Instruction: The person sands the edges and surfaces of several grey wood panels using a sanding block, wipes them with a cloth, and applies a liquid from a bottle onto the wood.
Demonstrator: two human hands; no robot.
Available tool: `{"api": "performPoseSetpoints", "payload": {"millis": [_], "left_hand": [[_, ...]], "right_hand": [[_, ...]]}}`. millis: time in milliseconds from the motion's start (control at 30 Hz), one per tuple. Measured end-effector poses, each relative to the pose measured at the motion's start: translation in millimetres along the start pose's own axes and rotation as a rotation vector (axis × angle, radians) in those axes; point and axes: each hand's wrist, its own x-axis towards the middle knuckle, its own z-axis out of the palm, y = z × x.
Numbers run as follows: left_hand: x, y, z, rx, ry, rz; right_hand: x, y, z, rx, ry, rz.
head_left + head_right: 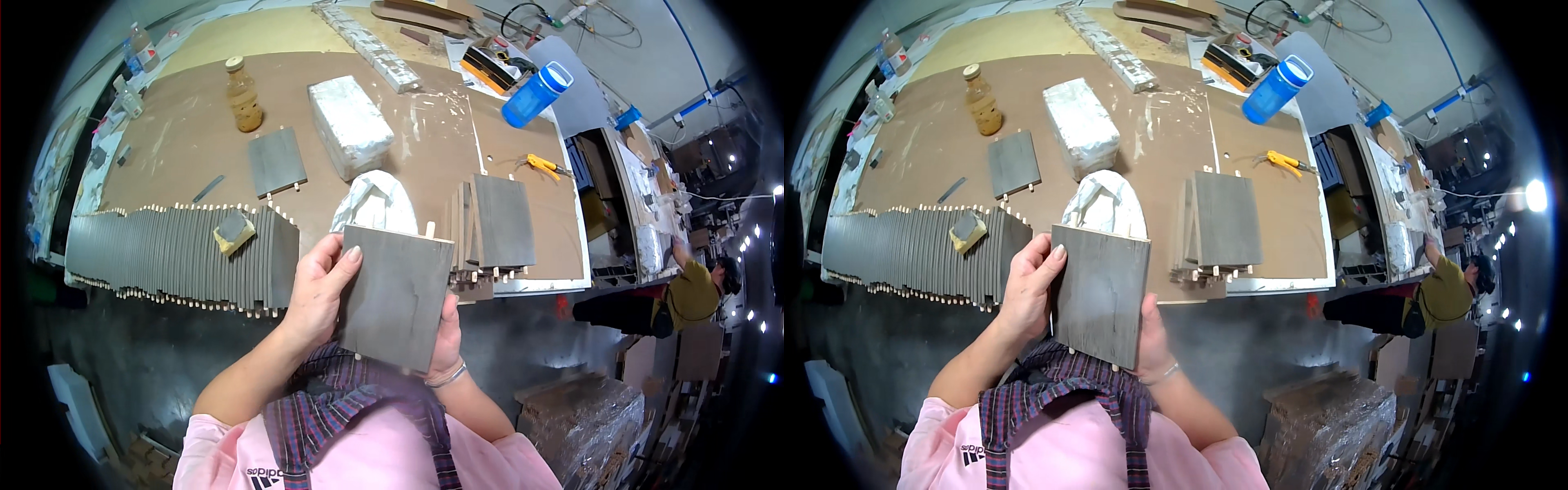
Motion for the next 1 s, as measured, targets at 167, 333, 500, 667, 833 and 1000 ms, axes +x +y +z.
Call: {"api": "performPoseSetpoints", "payload": {"millis": [167,333,500,667,833,1000], "left_hand": [[0.5,44.1,-60.0,0.430,0.241,0.362],[-6.0,82.2,-151.9,0.911,0.615,0.555],[-14.0,74.0,-152.0,1.359,0.576,0.586],[-16.6,64.7,-155.5,1.611,0.554,0.485],[-22.7,59.9,-125.2,0.722,0.446,0.395],[-33.5,60.0,-59.7,0.216,0.259,0.323]], "right_hand": [[12.5,-9.3,12.2,0.245,-0.129,0.002],[21.3,-10.9,-0.3,0.165,-0.283,-0.018],[23.3,-5.2,1.9,0.209,-0.220,0.056],[25.6,-6.0,7.0,0.233,-0.174,0.083],[29.6,-7.1,3.5,0.368,-0.280,0.127],[29.9,-8.0,12.7,0.400,-0.166,0.125]]}}
